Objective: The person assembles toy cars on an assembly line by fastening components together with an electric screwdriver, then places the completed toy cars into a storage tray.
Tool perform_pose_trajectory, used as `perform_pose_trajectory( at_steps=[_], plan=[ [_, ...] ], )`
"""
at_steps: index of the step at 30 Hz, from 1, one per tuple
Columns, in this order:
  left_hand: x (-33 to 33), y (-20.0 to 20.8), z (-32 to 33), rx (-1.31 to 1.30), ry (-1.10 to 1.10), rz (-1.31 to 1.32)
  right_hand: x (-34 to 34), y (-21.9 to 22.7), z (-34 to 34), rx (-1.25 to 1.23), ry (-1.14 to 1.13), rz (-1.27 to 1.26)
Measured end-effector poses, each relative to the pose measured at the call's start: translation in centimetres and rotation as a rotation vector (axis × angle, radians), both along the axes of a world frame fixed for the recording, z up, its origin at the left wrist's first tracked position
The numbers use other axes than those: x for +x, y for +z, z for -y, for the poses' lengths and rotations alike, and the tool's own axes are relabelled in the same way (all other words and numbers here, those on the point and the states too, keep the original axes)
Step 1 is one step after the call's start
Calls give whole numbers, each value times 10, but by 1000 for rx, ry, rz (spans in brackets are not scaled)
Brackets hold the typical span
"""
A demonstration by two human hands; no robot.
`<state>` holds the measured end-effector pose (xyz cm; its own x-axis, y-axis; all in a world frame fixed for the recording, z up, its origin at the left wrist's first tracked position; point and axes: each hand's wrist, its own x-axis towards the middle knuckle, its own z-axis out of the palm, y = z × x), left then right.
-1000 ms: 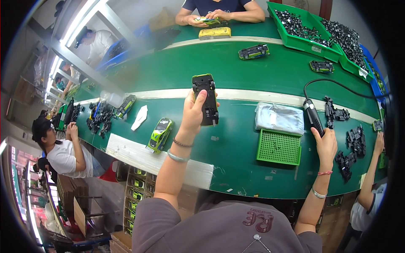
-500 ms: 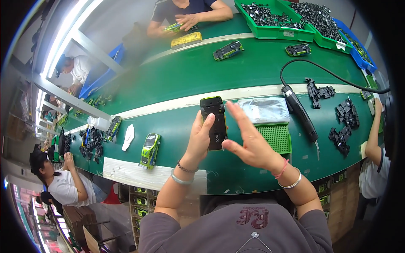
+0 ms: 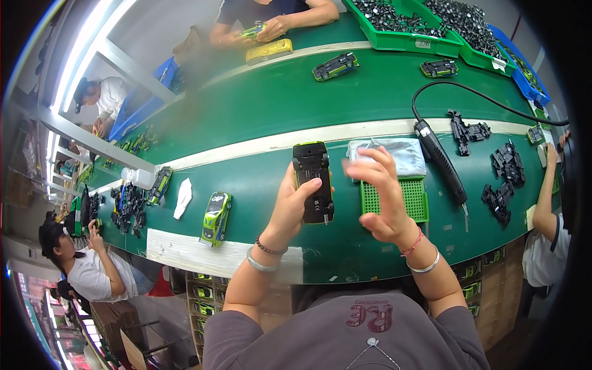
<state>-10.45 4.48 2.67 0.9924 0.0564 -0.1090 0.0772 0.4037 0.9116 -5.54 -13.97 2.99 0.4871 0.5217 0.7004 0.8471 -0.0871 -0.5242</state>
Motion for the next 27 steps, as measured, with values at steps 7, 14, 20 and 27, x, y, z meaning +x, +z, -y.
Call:
perform_pose_trajectory(
  at_steps=[7, 14, 20, 27],
  plan=[
    [-2, -1, -3, 11, -26, 1, 2, -6, 6, -31, 136, -2],
    [-2, -2, -5, 13, -29, 12, -4, 9, 4, -79, -1, 8],
    [-3, -3, -7, 27, -44, -12, -5, 4, 0, -102, 19, 6],
    [-1, -3, -9, 29, -63, 7, 2, 9, 7, 104, 17, -149]
  ],
)
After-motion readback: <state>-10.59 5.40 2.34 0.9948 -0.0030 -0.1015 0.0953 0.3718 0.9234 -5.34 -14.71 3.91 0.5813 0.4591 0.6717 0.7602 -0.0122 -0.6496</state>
